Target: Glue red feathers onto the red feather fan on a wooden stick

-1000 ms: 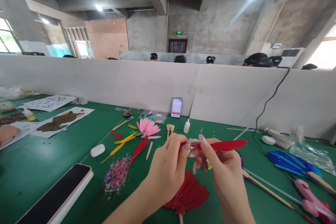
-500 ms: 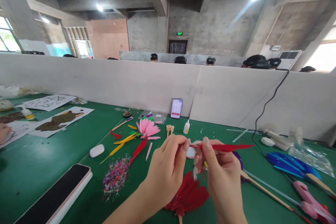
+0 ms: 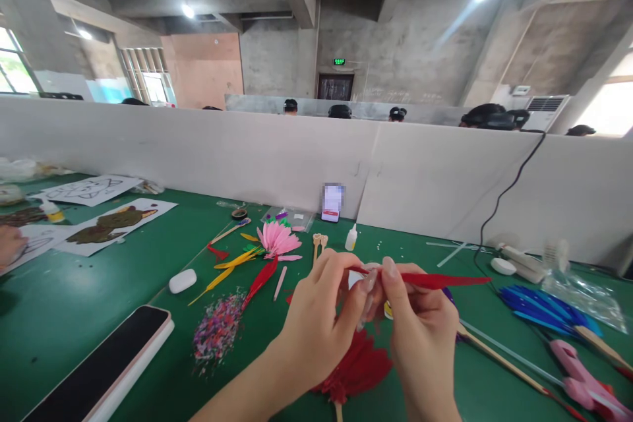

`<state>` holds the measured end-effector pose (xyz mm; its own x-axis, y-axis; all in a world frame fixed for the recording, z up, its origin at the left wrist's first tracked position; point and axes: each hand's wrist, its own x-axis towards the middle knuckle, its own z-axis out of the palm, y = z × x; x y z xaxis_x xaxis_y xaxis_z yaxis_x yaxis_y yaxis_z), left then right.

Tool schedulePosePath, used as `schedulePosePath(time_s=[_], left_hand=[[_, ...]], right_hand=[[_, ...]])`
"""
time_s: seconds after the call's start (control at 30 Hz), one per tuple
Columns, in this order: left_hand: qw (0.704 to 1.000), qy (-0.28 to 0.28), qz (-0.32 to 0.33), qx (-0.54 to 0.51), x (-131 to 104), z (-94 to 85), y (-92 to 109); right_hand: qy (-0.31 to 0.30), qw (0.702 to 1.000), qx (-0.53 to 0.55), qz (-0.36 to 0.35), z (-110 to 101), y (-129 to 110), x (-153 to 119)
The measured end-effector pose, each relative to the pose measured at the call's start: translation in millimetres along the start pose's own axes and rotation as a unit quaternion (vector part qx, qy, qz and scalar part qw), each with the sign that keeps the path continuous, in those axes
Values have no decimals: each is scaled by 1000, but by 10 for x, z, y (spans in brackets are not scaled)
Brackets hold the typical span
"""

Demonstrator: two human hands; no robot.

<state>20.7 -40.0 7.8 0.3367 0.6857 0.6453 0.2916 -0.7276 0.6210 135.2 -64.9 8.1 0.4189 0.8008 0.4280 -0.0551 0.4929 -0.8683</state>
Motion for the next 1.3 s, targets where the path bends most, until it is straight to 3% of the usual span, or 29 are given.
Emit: schedulePosePath(time_s=[0.33, 0.73, 1.1, 1.3], left_hand=[[1000, -1, 16, 12, 1, 41, -19], [998, -58, 6, -7, 12, -34, -22], [997, -64, -19, -48, 13, -40, -1], [999, -38, -3, -26, 2, -29, -16]], right_hand=[[3, 1000, -11, -8, 7, 26, -14], [17, 1000, -20, -1, -10, 45, -27], [2, 999, -42, 1, -16, 5, -32], [-14, 999, -37, 12, -5, 13, -33]])
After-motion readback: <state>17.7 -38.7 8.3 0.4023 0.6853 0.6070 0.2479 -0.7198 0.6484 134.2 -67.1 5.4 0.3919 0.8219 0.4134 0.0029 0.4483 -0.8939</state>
